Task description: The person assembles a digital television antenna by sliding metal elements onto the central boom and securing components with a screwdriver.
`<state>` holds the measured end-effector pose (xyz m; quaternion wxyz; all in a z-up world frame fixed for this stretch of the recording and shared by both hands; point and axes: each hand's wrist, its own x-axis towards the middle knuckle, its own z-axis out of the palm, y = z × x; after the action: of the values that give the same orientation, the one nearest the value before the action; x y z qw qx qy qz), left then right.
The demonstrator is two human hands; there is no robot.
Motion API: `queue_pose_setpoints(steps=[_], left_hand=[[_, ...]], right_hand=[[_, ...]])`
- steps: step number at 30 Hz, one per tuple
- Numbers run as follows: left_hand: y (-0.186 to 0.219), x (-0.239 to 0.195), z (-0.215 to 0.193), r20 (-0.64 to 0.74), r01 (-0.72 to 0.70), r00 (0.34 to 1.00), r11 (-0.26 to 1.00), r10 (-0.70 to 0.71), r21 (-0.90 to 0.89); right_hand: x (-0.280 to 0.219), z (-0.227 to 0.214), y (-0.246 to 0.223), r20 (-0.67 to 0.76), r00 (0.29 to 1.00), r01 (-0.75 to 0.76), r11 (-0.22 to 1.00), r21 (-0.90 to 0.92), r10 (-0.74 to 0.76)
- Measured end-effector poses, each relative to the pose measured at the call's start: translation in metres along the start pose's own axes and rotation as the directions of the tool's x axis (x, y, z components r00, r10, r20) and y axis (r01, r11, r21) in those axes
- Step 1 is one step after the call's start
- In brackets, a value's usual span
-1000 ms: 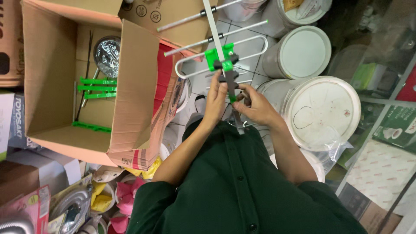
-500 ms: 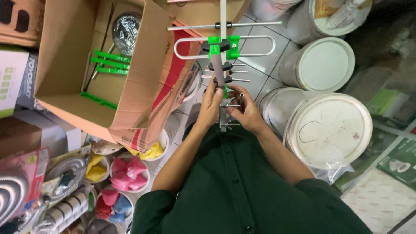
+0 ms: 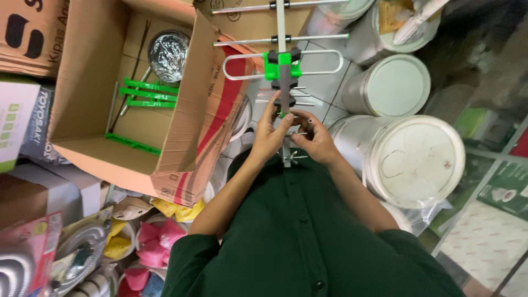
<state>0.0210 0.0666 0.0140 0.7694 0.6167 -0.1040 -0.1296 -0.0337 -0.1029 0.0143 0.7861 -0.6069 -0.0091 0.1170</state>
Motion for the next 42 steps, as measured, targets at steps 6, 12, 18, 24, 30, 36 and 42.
queue_pose_setpoints(steps=[6,12,18,24,30,36,42], left_hand=[[0.019,-0.001,-0.019,0.042,-0.176,0.984,0.951,0.171,0.253],[0.033,0.000,-0.019,-0.005,-0.178,0.981,0.920,0.192,0.348],[0.034,-0.001,-0.023,-0.021,-0.154,0.986,0.939,0.168,0.307],[0.042,0.000,-0.028,-0.001,-0.233,0.966,0.877,0.257,0.420],[0.035,-0.003,-0.028,-0.026,-0.098,0.994,0.969,0.106,0.225],[0.015,-0.005,-0.027,-0.019,0.083,0.996,0.996,-0.084,-0.042],[0.024,0.001,-0.031,-0.018,0.054,0.998,0.985,-0.058,-0.166]], right_hand=[[-0.007,0.015,0.009,-0.150,0.988,-0.037,0.997,-0.061,0.028],[-0.009,0.015,-0.013,-0.170,0.970,0.116,0.945,-0.305,-0.173],[0.005,0.000,-0.042,-0.392,0.913,-0.037,0.934,-0.356,-0.113],[0.036,0.015,-0.076,-0.324,0.927,-0.045,0.804,-0.593,-0.187],[0.052,0.019,-0.095,-0.039,0.969,0.152,0.714,-0.684,-0.244],[0.061,0.013,-0.109,0.100,0.993,0.115,0.713,-0.692,-0.063],[0.074,0.011,-0.137,0.234,0.969,0.235,0.607,-0.759,-0.083]])
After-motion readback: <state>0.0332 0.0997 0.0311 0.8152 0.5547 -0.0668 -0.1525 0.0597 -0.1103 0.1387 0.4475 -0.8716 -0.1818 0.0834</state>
